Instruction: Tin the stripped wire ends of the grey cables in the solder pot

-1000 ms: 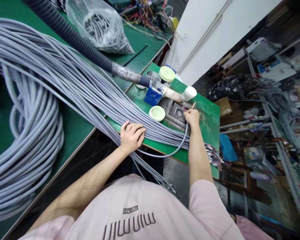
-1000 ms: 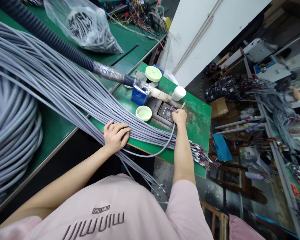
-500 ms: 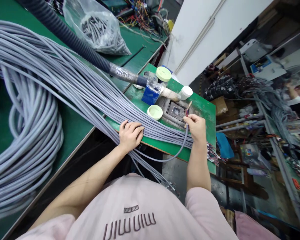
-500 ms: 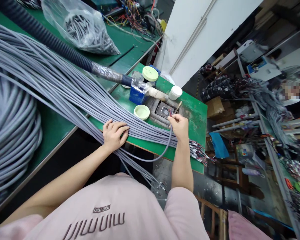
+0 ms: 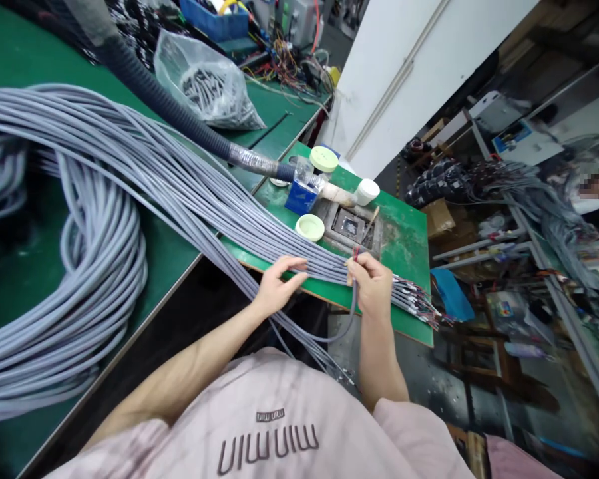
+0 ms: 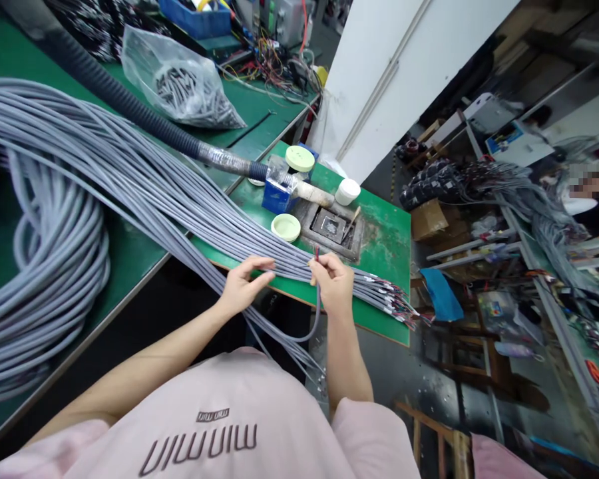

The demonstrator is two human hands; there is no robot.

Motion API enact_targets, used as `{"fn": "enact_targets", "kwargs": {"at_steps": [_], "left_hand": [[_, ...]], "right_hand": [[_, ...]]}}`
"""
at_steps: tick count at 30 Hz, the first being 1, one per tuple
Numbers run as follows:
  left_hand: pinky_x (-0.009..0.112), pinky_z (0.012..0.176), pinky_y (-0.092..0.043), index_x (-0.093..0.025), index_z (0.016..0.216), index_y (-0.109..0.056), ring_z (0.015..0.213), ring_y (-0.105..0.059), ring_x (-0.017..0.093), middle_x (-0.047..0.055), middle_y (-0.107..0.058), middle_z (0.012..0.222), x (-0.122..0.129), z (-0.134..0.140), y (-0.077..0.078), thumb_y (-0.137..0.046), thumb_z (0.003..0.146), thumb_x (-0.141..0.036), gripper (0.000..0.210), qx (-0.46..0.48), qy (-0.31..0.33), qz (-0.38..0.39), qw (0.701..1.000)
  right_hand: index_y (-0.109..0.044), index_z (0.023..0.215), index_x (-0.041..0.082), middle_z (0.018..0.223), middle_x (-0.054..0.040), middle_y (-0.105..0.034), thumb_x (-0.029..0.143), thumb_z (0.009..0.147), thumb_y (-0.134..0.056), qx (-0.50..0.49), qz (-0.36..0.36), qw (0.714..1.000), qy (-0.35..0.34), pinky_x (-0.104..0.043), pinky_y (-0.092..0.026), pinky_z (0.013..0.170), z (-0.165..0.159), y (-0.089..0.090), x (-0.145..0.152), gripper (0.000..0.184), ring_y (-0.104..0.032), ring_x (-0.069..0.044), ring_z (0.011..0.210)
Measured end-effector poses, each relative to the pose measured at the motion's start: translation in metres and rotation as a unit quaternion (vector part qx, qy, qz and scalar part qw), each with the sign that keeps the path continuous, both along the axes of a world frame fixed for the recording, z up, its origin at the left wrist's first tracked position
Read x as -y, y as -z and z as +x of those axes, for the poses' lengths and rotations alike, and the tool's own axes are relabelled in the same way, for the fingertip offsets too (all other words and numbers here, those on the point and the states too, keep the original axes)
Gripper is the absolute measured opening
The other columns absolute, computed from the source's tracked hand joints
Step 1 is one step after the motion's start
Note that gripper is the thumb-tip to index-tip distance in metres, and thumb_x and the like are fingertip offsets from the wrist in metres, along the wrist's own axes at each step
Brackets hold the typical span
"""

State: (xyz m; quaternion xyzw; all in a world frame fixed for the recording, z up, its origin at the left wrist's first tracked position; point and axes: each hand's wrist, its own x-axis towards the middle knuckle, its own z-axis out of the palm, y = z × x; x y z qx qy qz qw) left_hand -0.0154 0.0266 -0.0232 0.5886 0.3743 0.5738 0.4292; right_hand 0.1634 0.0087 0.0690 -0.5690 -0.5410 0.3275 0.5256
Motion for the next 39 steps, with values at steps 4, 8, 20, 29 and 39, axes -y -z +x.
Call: {"fn": "enact_targets", "kwargs": {"at_steps": [4,8,20,29,39], "left_hand": [[0.031,0.069,-0.055,-0.02,0.1,-0.068,0.075,-0.068,0.017,0.004,-0.071,0.082,0.018,0.024,-0.021,-0.078,0.068,-0.037,0.038,0.216,0.143,-0.135,0.956],[0.03,0.059,-0.055,-0.019,0.091,-0.068,0.055,-0.065,0.015,0.0,-0.067,0.063,0.023,0.034,-0.038,-0.079,0.068,-0.037,0.031,0.298,0.166,-0.177,0.923],[0.028,0.06,-0.05,-0.022,0.077,-0.072,0.062,-0.061,0.013,0.001,-0.069,0.068,0.014,0.016,-0.036,-0.072,0.076,-0.027,0.005,0.112,-0.039,0.036,0.992],[0.026,0.065,-0.05,-0.02,0.096,-0.072,0.07,-0.062,0.013,0.003,-0.071,0.081,0.02,0.027,-0.023,-0.076,0.072,-0.031,0.027,0.148,0.021,-0.061,0.987],[0.027,0.069,-0.048,-0.013,0.076,-0.07,0.06,-0.059,0.012,0.001,-0.064,0.062,0.031,0.023,-0.035,-0.072,0.074,-0.047,0.034,0.217,0.236,-0.272,0.907]], "right_hand": [[-0.057,0.059,0.02,0.052,0.0049,-0.048,0.033,0.079,-0.066,-0.089,-0.031,0.995,-0.034,-0.025,-0.037,0.053,-0.022,0.013,0.012,0.026,-0.043,-0.009,0.048],[-0.056,0.057,0.02,0.048,0.0057,-0.046,0.034,0.077,-0.068,-0.156,-0.078,0.983,-0.065,-0.024,-0.034,0.049,-0.035,0.021,0.017,0.027,-0.039,-0.009,0.045],[-0.06,0.105,0.024,0.055,0.0064,-0.059,0.038,0.079,-0.068,-0.279,-0.144,0.94,-0.131,-0.019,-0.03,0.035,-0.034,0.036,0.032,0.031,-0.041,-0.007,0.032],[-0.052,0.118,0.025,0.051,0.0084,-0.057,0.032,0.083,-0.065,-0.329,-0.109,0.934,-0.082,-0.015,-0.029,0.033,-0.033,0.037,0.04,0.038,-0.037,-0.005,0.031],[-0.065,0.101,0.023,0.064,0.0023,-0.065,0.035,0.082,-0.065,-0.12,-0.134,0.979,-0.094,-0.024,-0.05,0.054,-0.013,0.034,0.04,0.023,-0.06,-0.012,0.055]]}}
